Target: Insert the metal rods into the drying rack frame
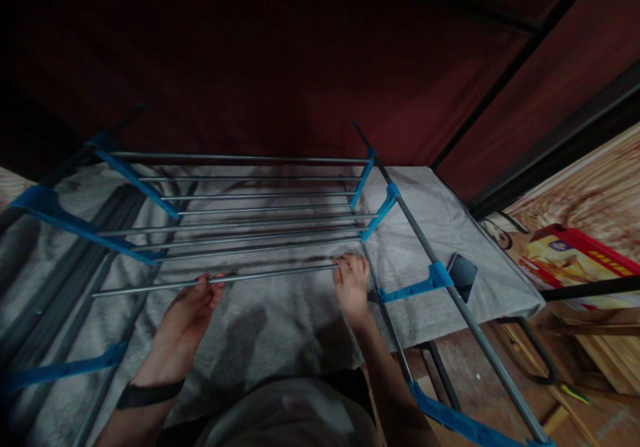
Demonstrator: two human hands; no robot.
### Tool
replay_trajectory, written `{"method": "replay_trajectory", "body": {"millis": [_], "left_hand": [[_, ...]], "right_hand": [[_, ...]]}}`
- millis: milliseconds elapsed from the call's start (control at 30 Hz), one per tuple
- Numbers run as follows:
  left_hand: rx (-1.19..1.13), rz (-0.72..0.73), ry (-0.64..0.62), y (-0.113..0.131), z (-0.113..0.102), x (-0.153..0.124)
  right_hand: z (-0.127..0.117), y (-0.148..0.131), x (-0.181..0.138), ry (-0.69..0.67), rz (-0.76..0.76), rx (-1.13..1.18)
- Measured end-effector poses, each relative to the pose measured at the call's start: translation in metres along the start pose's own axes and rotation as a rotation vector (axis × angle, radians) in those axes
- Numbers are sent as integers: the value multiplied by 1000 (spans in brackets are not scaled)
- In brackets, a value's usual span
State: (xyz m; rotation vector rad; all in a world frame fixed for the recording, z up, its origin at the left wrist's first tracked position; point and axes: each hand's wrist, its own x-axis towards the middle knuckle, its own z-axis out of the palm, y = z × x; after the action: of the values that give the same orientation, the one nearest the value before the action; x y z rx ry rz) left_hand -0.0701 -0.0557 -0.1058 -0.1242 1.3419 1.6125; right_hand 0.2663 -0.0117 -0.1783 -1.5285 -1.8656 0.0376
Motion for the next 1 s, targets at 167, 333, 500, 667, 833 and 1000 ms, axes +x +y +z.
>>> {"method": "replay_trajectory", "body": {"millis": [167,333,500,667,833,1000], "left_hand": [[3,11,-21,0,-8,10],[21,-1,-4,-5,-11,13],[55,0,45,-11,-11,18],[86,-23,75,-21,-13,24],[106,5,42,-33,-18,29],[112,83,-20,-41,-21,30]], "right_hand": [[3,27,1,241,483,376],[8,23,0,272,856,1206],[10,17,-2,264,917,1376],[19,24,-6,284,968,1341],[23,26,-10,318,994,1349],[26,25,-12,333,950,1346]]}}
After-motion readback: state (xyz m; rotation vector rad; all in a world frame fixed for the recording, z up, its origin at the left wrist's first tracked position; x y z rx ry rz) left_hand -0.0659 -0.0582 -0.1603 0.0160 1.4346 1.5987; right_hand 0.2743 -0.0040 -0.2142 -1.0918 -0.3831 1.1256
